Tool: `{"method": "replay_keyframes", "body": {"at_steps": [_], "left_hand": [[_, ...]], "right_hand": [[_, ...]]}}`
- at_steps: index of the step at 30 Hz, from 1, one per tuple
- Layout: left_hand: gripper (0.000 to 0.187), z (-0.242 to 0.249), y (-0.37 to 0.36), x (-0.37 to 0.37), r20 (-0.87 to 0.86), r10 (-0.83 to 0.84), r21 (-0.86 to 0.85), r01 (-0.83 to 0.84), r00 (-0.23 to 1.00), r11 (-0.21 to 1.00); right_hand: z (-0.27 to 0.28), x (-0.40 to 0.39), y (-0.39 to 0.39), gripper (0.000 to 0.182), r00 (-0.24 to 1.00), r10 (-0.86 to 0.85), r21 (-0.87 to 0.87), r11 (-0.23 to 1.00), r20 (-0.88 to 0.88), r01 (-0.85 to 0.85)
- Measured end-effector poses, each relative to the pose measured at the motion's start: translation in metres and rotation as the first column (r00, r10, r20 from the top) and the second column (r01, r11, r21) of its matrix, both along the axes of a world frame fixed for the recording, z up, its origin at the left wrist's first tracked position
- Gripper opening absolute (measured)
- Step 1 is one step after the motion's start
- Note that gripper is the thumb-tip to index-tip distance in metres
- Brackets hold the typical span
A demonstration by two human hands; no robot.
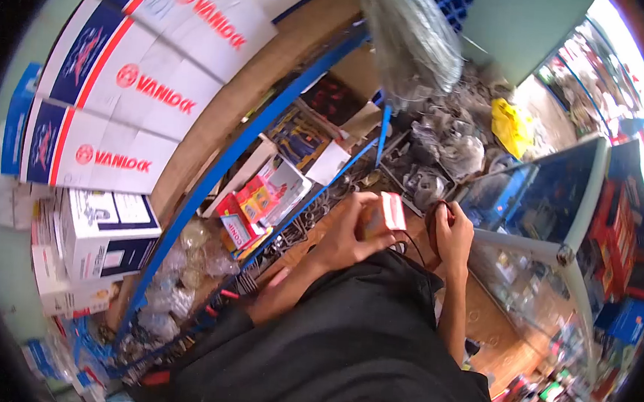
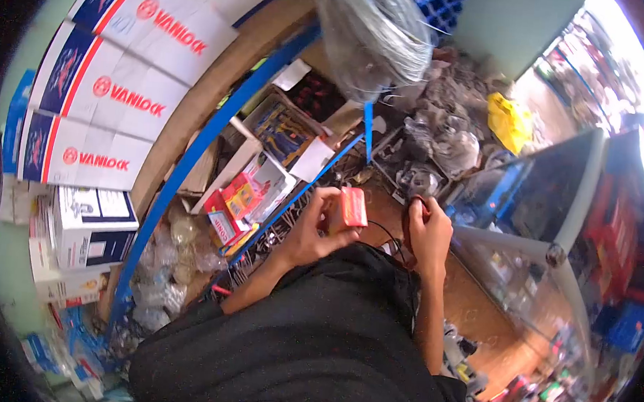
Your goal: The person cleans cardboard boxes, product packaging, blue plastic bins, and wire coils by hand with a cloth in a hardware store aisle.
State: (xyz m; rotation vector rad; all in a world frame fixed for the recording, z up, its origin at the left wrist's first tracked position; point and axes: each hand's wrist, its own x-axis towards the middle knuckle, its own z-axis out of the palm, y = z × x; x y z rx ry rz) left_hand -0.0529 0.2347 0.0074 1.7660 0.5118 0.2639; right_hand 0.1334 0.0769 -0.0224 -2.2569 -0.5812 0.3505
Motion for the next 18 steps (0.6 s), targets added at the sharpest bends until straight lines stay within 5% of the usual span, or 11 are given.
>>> {"method": "replay_keyframes", "body": {"at_steps": [1,2,3,7,8,12,18], "left_hand": [[0.069,-0.006,0.005,-0.009,-0.128,0.080,-0.235,-0.108,0.989,0.966],[0.063,-0.017,0.009,-0.017,0.056,0.224,-0.148,-0.214,0.973,0.966],[0.059,-0.034,0.014,-0.023,0.132,0.399,-0.275,-0.353,0.907,0.894],[0.062,-0.090,0.076,-0.063,-0.248,0.679,0.194,-0.651,0.691,0.734],[0.064,-0.097,0.089,-0.067,-0.227,0.726,0.302,-0.661,0.649,0.686],[0.067,-0.159,0.158,-0.086,-0.240,0.764,0.641,-0.493,0.599,0.588],[0.070,-0.170,0.204,-0.079,-0.532,0.685,0.724,-0.152,0.498,0.673]], "right_hand": [[-0.016,0.004,-0.003,0.032,0.999,0.009,-0.095,0.995,-0.040,-0.013],[-0.035,0.007,-0.010,0.034,0.999,0.033,-0.158,0.987,-0.040,-0.039],[-0.055,0.009,-0.017,0.036,0.998,0.054,-0.220,0.974,-0.038,-0.061],[-0.113,0.015,-0.048,0.041,0.994,0.089,-0.328,0.939,-0.068,-0.107],[-0.122,0.015,-0.054,0.042,0.993,0.091,-0.360,0.926,-0.078,-0.113],[-0.152,0.016,-0.072,0.045,0.986,0.066,-0.429,0.894,-0.151,-0.126],[-0.165,0.007,-0.099,0.047,0.976,-0.078,-0.492,0.870,-0.201,-0.032]]}}
